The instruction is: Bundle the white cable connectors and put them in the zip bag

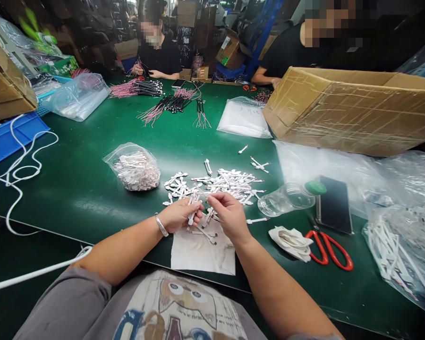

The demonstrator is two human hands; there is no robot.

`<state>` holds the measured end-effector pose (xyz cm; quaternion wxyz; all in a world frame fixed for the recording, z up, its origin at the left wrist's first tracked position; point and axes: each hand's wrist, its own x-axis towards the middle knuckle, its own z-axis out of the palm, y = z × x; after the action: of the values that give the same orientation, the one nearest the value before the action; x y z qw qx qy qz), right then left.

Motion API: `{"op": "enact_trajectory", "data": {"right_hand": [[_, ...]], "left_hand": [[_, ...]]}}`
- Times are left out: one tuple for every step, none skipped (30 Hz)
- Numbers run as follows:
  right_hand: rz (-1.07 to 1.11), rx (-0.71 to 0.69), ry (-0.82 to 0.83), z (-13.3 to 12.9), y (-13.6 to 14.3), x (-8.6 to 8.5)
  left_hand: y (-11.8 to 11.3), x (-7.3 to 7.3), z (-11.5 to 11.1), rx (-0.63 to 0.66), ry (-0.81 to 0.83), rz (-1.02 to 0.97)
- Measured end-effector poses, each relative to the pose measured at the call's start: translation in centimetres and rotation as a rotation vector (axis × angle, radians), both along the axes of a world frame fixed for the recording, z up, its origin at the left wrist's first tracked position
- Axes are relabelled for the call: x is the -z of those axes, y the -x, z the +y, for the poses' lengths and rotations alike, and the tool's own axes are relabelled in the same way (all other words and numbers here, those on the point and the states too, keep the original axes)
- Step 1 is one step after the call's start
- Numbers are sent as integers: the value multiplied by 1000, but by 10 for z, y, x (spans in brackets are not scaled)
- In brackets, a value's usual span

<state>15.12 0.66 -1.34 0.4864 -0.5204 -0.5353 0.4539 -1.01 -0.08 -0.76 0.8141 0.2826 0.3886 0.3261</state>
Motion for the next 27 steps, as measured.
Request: {"op": "enact_trajectory", "data": {"right_hand": [[-31, 76, -70, -2, -1, -2], [-83, 134, -152, -3, -1, -4], [-158, 156, -240, -6, -2, -5], [-247, 138, -333, -8, -1, -6], [-343, 80, -421, -11, 1, -7], [-436, -5, -503, -14, 3, -7], [-515, -101, -573, -17, 7, -6], [-576, -190, -627, -19, 10, -6], [-615, -261, -664, -21, 13, -6], [-627, -304, -686, -23, 16, -5], [-612, -319, -695, -24, 18, -5], [-576, -308, -698, -24, 19, -5], [-532, -283, -691, -24, 19, -5], [-489, -249, -678, -23, 19, -6], [-457, -218, -660, -22, 17, -6], [-435, -195, -637, -21, 15, -6], [-421, -180, -611, -20, 13, -6], [-410, -173, -586, -19, 11, -6], [-399, -170, -561, -18, 10, -6], [-388, -172, -539, -17, 9, -5], [-378, -178, -519, -17, 10, -4], [-368, -188, -503, -16, 10, -3], [-359, -200, -490, -16, 11, -2], [-350, -212, -479, -16, 13, -1], [-345, -224, -468, -16, 14, 0], [-342, -235, -459, -16, 15, 1], [-344, -244, -448, -16, 15, 2]], "left_hand": [[0, 0, 1, -31, 14, -31], [0, -1, 2, -65, 24, -60], [1, 0, 3, -95, 30, -82], [1, 0, 4, -120, 35, -100], [1, 1, 4, -141, 40, -114], [1, 3, 5, -162, 50, -127], [0, 5, 5, -177, 60, -136], [-1, 6, 5, -186, 68, -141], [-1, 7, 5, -191, 72, -141], [-2, 7, 5, -195, 72, -141], [-2, 5, 4, -202, 57, -132], [-1, 2, 4, -214, 27, -115], [1, -3, 4, -233, -27, -89], [4, -8, 3, -263, -102, -48], [9, -14, 2, -302, -196, 10], [16, -19, 0, -349, -302, 81], [23, -22, -2, -414, -407, 169], [31, -23, -5, -481, -505, 264], [40, -22, -8, -543, -591, 369], [48, -18, -12, -581, -650, 476], [56, -12, -16, -590, -681, 574], [62, -4, -19, -565, -685, 662], [67, 4, -22, -538, -678, 740], [70, 11, -24, -515, -681, 809], [72, 18, -25, -483, -698, 864], [73, 23, -26, -451, -726, 909], [73, 27, -26, -417, -759, 943]]}}
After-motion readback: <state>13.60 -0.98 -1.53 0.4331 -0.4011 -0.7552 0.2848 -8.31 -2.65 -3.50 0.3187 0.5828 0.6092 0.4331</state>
